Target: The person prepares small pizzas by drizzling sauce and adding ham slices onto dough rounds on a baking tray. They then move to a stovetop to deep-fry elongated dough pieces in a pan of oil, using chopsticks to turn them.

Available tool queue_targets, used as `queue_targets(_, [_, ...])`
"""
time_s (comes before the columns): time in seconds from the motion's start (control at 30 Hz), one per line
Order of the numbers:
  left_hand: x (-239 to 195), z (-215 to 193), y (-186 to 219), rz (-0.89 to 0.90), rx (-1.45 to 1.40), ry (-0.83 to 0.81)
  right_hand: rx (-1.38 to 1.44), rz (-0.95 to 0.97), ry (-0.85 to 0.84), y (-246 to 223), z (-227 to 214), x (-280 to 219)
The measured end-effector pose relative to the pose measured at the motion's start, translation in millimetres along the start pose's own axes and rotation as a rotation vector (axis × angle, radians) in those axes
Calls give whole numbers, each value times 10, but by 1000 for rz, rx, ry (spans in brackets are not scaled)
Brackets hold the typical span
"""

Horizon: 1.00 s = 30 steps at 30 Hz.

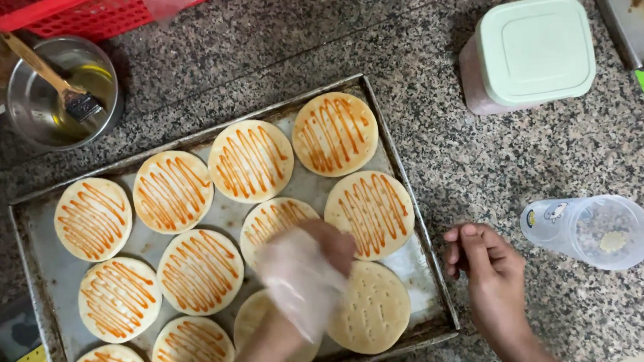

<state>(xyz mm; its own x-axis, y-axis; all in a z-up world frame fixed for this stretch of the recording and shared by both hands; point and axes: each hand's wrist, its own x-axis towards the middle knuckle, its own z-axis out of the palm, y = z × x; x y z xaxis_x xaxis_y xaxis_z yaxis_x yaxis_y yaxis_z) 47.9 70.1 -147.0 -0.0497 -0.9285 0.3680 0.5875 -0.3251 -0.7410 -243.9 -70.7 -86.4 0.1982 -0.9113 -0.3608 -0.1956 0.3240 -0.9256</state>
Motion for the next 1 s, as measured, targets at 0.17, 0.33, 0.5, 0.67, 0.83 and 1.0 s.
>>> queue_targets(0.17, [-84,-124,-27,168,482,-201,44,-28,-2,8,-6,-55])
queue_targets(0.33, [433,179,-234,661,1481,102,60,-33,-18,31,13,-76])
queue_targets(0.5, [393,145,-465,723,1234,868,109,-68,-23,108,28,-71])
queue_targets(0.67, [726,617,-1294,883,2401,588,100,-62,-45,-32,-22,-152])
queue_targets(0.83, [-535,-1145,38,480,1761,485,66,-83,-35,42,22,-194])
queue_targets(1.0, [-1345,-1853,89,221,922,409,53,-96,-66,4,-27,-294])
